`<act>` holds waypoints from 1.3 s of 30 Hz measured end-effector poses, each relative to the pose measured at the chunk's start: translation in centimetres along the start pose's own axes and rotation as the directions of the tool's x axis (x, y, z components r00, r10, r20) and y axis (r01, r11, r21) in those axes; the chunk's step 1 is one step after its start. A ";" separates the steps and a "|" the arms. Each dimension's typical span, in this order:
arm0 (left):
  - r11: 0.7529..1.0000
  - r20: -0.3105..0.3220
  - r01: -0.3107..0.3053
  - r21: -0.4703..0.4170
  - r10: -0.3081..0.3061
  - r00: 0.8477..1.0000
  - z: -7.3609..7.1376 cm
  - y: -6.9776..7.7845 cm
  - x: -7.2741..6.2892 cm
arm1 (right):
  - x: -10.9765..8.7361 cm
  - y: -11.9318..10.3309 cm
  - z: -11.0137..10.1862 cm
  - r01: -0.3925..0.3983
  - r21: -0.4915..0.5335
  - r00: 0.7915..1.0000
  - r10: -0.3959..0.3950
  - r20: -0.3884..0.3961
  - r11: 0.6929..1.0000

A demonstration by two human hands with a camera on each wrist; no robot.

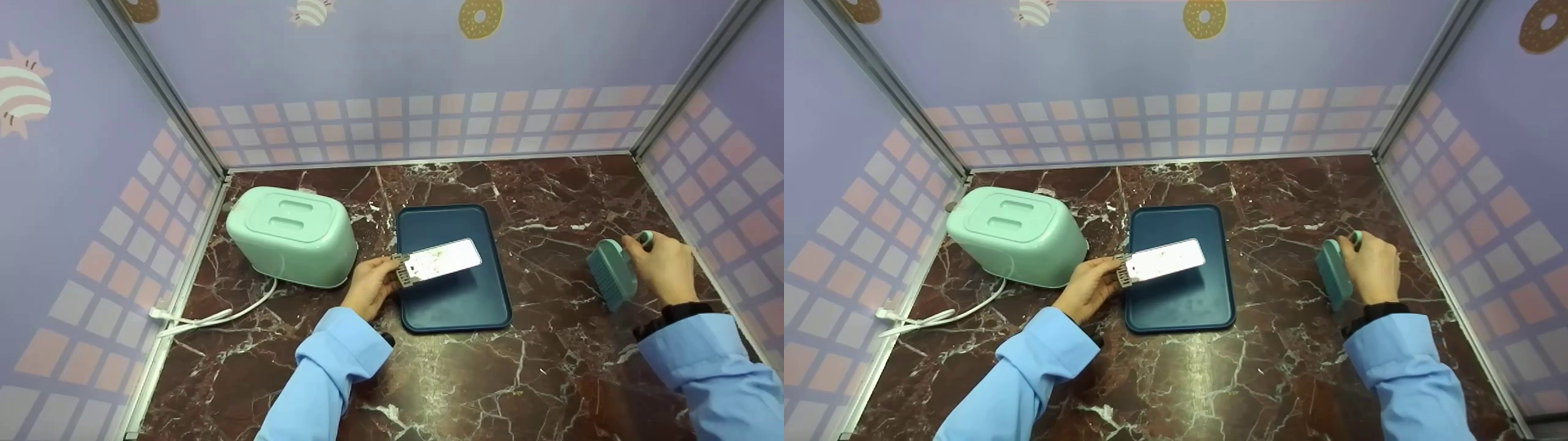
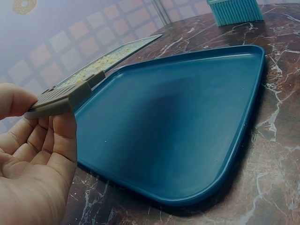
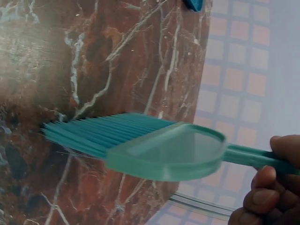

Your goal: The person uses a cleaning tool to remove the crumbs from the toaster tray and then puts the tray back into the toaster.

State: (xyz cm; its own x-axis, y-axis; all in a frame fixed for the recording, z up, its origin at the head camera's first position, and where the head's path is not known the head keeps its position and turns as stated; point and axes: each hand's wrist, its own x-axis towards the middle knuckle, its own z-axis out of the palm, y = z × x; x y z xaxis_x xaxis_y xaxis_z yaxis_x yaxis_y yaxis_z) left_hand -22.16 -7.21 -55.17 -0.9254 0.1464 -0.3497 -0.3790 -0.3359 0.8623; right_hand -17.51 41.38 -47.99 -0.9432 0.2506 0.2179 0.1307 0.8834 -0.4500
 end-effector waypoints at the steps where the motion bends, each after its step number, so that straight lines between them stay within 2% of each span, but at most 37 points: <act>1: 1.000 0.000 -0.001 0.000 0.001 1.000 0.0 0.0 0.0 | 0.1 0.1 0.2 -0.007 0.000 1.000 0.007 0.010 1.000; 5: 1.000 -0.003 -0.001 0.007 0.001 1.000 0.0 0.0 0.0 | 0.3 0.3 1.1 -0.063 0.000 0.996 0.063 0.068 0.998; 8: 1.000 -0.001 -0.001 0.009 0.001 1.000 0.1 0.0 0.0 | 0.4 0.5 1.6 -0.082 0.015 0.994 0.081 0.078 0.996; 13: 1.000 -0.001 -0.006 0.010 0.006 1.000 0.1 0.1 0.1 | 0.6 0.7 2.1 -0.048 0.046 0.998 0.045 0.045 0.998; 20: 1.000 -0.006 -0.006 0.019 0.006 1.000 0.2 0.3 0.0 | 0.7 0.7 2.0 -0.017 0.053 0.999 0.014 0.049 0.998; 27: 0.999 0.000 -0.011 0.053 0.011 1.000 0.2 0.6 0.0 | 0.9 0.3 1.7 0.035 0.077 0.999 -0.034 -0.011 0.996; 32: 0.999 -0.004 -0.013 0.045 0.013 1.000 0.3 0.8 0.0 | 1.4 -1.3 1.5 0.063 0.125 0.997 -0.057 -0.055 0.990; 39: 0.998 -0.013 -0.014 0.065 0.015 1.000 0.4 0.9 0.0 | 2.2 -5.5 1.3 0.069 0.238 0.995 -0.048 -0.093 0.969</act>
State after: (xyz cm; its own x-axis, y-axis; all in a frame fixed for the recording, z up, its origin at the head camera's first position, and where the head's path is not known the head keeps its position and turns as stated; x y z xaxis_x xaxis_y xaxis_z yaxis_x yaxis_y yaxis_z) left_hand -22.49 -7.11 -54.23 -0.9308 0.1294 -0.3418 -0.3649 -0.2763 0.8891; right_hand -20.74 36.58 -46.18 -0.9159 0.2439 0.3189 -0.0107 0.7792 -0.6267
